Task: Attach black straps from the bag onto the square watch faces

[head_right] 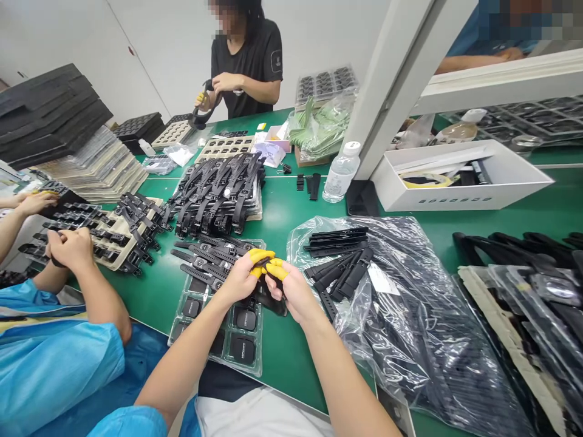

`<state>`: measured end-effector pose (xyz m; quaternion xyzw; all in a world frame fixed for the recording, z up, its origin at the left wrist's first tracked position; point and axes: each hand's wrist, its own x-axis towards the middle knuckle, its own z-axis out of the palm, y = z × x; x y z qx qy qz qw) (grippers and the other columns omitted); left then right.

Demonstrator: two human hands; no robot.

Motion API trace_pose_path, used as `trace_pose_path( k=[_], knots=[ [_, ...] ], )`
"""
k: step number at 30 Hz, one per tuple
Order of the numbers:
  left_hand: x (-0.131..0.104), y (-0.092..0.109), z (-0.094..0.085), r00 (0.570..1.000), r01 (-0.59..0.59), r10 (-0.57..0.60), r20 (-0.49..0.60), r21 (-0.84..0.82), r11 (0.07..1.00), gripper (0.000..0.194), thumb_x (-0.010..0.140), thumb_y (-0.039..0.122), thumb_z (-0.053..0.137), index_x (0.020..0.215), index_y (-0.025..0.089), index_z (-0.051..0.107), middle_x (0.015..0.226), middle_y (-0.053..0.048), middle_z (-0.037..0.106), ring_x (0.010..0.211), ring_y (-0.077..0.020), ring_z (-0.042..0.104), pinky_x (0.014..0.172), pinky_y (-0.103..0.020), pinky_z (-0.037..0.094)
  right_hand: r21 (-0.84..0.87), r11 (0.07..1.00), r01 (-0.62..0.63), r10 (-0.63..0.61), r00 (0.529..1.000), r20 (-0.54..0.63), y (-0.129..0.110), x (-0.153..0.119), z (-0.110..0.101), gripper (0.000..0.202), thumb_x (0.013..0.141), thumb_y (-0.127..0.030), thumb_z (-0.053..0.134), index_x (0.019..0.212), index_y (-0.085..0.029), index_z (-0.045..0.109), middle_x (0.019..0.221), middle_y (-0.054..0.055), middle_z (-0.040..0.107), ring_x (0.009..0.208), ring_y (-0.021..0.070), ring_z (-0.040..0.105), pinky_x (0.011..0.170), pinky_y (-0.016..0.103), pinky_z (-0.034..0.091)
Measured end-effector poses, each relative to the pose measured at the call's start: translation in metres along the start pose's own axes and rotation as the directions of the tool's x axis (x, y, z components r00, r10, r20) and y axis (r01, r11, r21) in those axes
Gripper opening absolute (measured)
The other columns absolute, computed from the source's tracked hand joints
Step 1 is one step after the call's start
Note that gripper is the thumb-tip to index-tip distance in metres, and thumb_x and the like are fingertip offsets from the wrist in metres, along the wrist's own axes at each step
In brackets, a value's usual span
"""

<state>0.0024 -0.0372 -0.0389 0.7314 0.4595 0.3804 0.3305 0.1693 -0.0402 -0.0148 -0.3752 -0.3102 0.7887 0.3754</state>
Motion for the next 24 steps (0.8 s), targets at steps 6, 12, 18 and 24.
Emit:
trace_pose_path(
  k=[6,12,18,24],
  knots=[
    [-0.004,0.004,-0.005,0.996,-0.009,0.012,0.088,-0.039,0.999,0.048,0.102,0.024,0.043,0.148,0.022,0.056,0.139,-0.012,0.059,0.134,-0.0254,0.055,0.121,-0.045,0.045,0.046,0.999,0.002,-0.001,1.000,-0.017,0.002,0.001,-0.001,0.047,0.071,-0.053,0.084,0.077,-0.022,0.049,0.054,-0.008,0.047,0.043,0.0047,0.030,0.045,0.023,0.018],
    [-0.003,0.007,-0.007,0.993,-0.062,0.047,0.105,0.142,0.988,0.047,0.100,0.021,0.044,0.145,0.016,0.057,0.133,-0.015,0.060,0.129,-0.0263,0.058,0.116,-0.043,0.049,0.006,1.000,-0.003,0.003,1.000,-0.028,0.005,0.003,-0.004,0.047,0.074,-0.054,0.082,0.077,-0.022,0.048,0.055,-0.008,0.045,0.043,0.0046,0.029,0.045,0.022,0.018],
    [-0.001,0.006,-0.009,0.987,-0.096,0.057,0.147,0.275,0.957,0.046,0.097,0.020,0.047,0.142,0.016,0.057,0.129,-0.015,0.062,0.124,-0.0274,0.061,0.112,-0.043,0.053,-0.085,0.996,-0.018,0.013,0.998,-0.060,0.007,0.005,-0.004,0.044,0.071,-0.053,0.081,0.077,-0.022,0.050,0.055,-0.008,0.044,0.044,0.0055,0.030,0.044,0.023,0.017],
    [-0.003,-0.002,-0.007,0.978,-0.111,0.046,0.203,0.322,0.940,0.050,0.092,0.019,0.051,0.141,0.013,0.059,0.129,-0.017,0.062,0.129,-0.0311,0.059,0.114,-0.046,0.051,-0.167,0.986,-0.010,-0.002,0.998,-0.070,0.016,0.007,-0.011,0.036,0.071,-0.046,0.079,0.076,-0.023,0.051,0.054,-0.007,0.043,0.043,0.0064,0.029,0.043,0.023,0.018]
  ],
)
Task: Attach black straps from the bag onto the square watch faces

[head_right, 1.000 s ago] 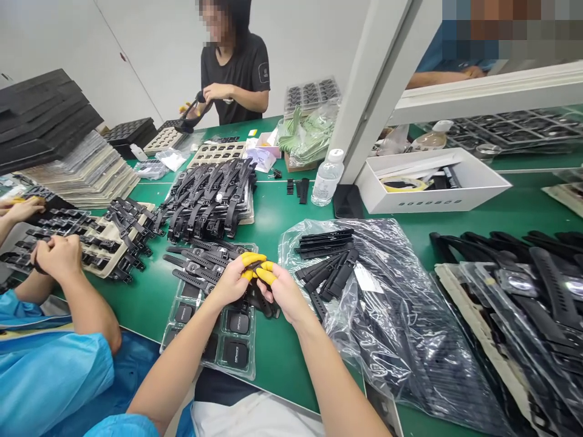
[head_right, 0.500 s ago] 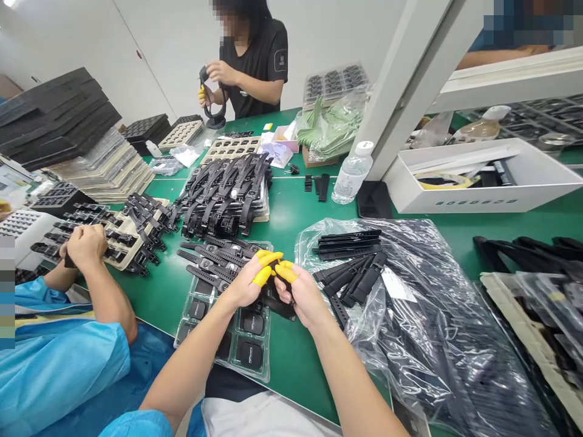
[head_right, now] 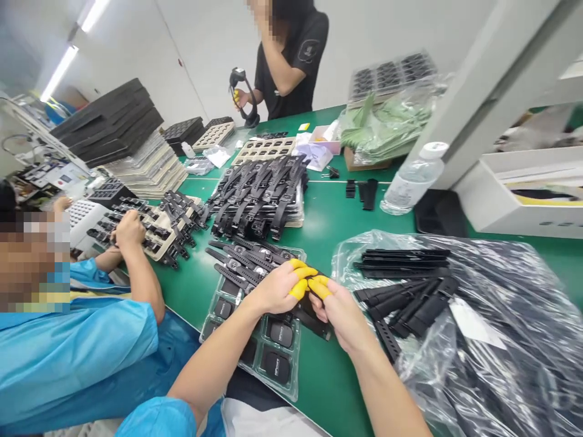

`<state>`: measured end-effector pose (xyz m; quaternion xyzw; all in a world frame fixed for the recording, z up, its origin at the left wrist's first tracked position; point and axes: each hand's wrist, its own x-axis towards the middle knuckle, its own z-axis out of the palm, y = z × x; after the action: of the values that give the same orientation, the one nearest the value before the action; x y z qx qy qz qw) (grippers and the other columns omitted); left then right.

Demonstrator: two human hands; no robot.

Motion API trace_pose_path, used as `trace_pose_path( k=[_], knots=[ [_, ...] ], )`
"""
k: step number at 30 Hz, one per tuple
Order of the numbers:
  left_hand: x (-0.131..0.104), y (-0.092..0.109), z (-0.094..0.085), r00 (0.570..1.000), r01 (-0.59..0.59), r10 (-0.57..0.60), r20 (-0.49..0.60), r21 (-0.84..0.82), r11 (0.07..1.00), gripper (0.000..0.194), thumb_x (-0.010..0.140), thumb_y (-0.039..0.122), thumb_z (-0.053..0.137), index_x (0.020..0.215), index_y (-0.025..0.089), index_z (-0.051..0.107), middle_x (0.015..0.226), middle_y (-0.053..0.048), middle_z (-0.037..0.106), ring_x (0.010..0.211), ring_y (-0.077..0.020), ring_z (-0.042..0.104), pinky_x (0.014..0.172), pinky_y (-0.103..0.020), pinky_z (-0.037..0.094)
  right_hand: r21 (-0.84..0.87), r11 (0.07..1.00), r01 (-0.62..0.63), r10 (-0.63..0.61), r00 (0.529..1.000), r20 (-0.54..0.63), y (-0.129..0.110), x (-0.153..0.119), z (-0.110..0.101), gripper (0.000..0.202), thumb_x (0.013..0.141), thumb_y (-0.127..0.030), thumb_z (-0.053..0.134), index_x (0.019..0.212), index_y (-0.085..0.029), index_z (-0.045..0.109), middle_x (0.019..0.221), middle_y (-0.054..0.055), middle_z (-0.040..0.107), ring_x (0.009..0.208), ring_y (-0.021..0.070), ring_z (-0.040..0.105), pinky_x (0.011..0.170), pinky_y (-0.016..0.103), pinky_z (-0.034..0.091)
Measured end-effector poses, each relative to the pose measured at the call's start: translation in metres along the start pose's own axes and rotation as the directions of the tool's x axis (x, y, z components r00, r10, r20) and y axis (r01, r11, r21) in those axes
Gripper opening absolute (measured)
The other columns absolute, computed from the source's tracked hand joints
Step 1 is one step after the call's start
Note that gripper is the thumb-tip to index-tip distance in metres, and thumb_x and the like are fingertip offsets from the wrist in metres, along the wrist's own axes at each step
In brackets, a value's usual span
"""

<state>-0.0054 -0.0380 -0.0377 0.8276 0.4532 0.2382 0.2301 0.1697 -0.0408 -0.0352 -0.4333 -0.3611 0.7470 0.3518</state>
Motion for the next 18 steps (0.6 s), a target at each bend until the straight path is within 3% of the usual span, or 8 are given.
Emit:
trace_pose_path(
  k=[4,12,15,18],
  knots=[
    [0.000,-0.001,0.000,1.000,0.016,-0.015,0.022,-0.024,1.000,0.054,0.090,0.017,0.051,0.143,0.015,0.058,0.131,-0.015,0.062,0.131,-0.0303,0.058,0.117,-0.046,0.049,-0.018,1.000,0.002,-0.002,1.000,0.003,0.001,0.000,-0.001,0.035,0.071,-0.045,0.079,0.072,-0.023,0.053,0.053,-0.006,0.043,0.044,0.0070,0.029,0.043,0.024,0.020],
    [0.000,0.009,-0.004,0.999,0.035,-0.035,0.003,-0.149,0.988,0.048,0.099,0.021,0.042,0.143,0.011,0.058,0.135,-0.017,0.063,0.133,-0.0282,0.057,0.119,-0.043,0.046,-0.048,0.998,0.032,-0.034,0.999,-0.025,-0.001,-0.004,-0.001,0.039,0.072,-0.050,0.082,0.067,-0.023,0.054,0.054,-0.003,0.046,0.044,0.0087,0.032,0.042,0.026,0.023],
    [0.000,0.012,-0.004,0.995,0.081,-0.092,-0.031,-0.252,0.964,0.046,0.103,0.025,0.042,0.145,0.017,0.058,0.137,-0.014,0.063,0.135,-0.0268,0.056,0.120,-0.044,0.045,-0.100,0.990,0.103,-0.109,0.993,-0.056,0.000,-0.002,-0.003,0.042,0.074,-0.058,0.079,0.069,-0.024,0.055,0.055,-0.002,0.048,0.046,0.0111,0.037,0.043,0.028,0.029],
    [0.001,0.012,0.001,0.991,0.099,-0.129,-0.043,-0.423,0.901,0.050,0.100,0.030,0.056,0.148,0.017,0.055,0.140,-0.016,0.062,0.133,-0.0290,0.059,0.118,-0.046,0.047,-0.256,0.951,0.171,-0.210,0.968,-0.135,0.008,0.002,-0.009,0.043,0.071,-0.063,0.080,0.077,-0.025,0.059,0.057,-0.001,0.054,0.049,0.0147,0.044,0.046,0.030,0.036]
  ],
)
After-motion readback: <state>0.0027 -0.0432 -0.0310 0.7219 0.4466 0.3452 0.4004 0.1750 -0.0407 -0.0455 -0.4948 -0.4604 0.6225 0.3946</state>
